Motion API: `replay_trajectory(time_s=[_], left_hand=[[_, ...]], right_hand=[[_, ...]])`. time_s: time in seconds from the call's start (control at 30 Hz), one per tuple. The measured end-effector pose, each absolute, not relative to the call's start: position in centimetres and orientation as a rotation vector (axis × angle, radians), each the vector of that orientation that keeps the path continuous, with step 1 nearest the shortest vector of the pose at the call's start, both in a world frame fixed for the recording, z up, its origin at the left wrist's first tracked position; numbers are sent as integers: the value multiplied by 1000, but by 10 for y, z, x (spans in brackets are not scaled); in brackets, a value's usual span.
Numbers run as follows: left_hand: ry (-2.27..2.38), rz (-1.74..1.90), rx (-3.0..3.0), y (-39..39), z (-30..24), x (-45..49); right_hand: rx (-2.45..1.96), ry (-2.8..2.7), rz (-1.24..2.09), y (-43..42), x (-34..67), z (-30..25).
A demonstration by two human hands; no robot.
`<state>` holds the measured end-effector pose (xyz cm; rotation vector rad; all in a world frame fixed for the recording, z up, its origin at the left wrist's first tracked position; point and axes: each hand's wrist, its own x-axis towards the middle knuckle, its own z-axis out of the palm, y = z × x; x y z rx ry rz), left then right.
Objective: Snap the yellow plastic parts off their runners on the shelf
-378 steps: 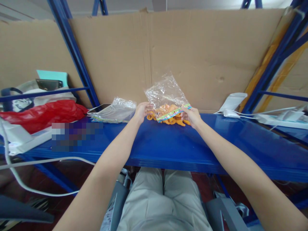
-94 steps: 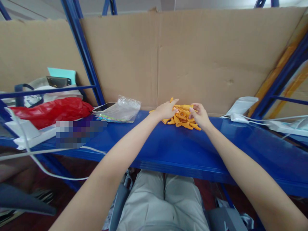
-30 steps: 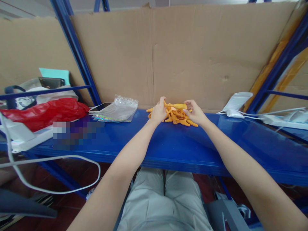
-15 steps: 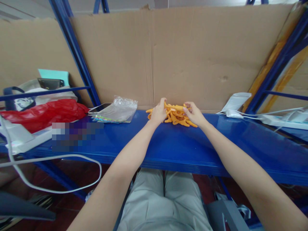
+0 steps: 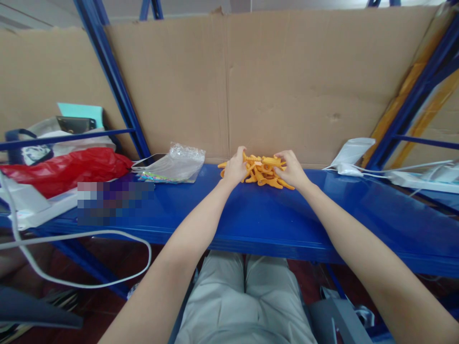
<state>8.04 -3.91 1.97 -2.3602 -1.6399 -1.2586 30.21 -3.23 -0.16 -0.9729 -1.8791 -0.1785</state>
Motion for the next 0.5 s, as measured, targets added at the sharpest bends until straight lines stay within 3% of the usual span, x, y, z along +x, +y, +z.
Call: replay_trajectory(time_s=[0.5], left_hand=[[-1600, -1147, -2403, -35, 20, 79]], right_hand=[[-1350, -1786, -334, -40, 303, 2]])
